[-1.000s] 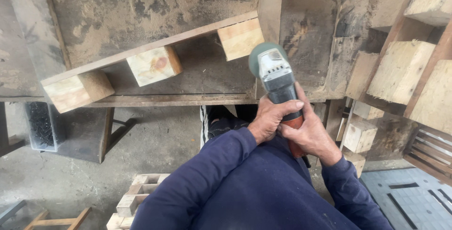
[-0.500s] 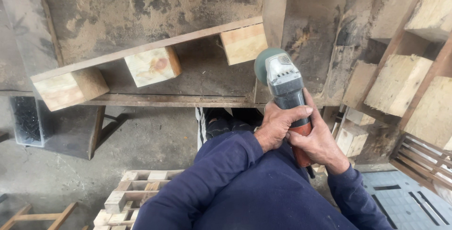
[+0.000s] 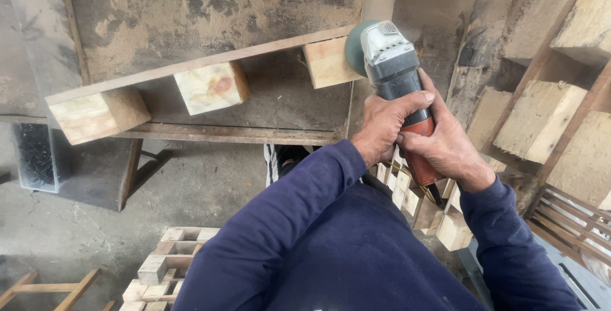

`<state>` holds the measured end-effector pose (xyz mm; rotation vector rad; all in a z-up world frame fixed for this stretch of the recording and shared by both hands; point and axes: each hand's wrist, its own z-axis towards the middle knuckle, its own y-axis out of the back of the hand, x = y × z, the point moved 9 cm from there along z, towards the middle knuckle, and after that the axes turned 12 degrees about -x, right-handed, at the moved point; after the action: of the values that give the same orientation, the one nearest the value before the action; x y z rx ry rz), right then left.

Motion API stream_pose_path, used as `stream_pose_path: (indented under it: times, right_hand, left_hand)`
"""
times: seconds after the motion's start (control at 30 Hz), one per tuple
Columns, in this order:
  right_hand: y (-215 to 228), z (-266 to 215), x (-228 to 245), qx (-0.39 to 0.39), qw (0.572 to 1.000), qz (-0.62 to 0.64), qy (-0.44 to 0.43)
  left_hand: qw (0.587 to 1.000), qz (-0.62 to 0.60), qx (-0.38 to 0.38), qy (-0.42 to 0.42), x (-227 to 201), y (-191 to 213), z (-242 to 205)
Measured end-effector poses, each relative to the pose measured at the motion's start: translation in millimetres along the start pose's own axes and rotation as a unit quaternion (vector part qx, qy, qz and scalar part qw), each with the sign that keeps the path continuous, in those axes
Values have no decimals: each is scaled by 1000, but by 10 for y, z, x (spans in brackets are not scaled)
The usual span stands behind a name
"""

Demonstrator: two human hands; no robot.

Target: The person positions a wooden plank on a workbench and uses a handheld angle grinder to sand the surface of the plank. The person repeatedly moves the grinder along the plank, repositioning it as needed to cover different sections.

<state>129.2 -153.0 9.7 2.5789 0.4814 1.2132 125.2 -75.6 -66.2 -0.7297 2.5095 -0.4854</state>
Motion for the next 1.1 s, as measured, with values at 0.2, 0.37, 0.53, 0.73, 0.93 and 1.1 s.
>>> stream_pose_path:
  times: [0.2,0.37,0.53,0.73,0.93,1.1]
  right_hand:
    - [-57,-95,-143,-1,1000,18,3]
    - [-52,-226,-305,-4,999,35,9]
    - [-56,-388,-593,-18,999,36,-37]
    - [-68,-727,-834,-46,992,65,-96]
    - [-106,-828,-725,-53,991,120,-34]
    - [-156,-658,-631,-25,996,67,-61]
  left_hand:
    - [999,32,-18,-14,129,126,-71]
    - [999,48,-8,-7,276,143,-149]
    - [998,65,1,-8,434,197,-259]
    - [994,100,24,25,634,203,-509]
    - [995,94,39,17,633,230,-620]
    - [998,64,11,18,503,297,-503]
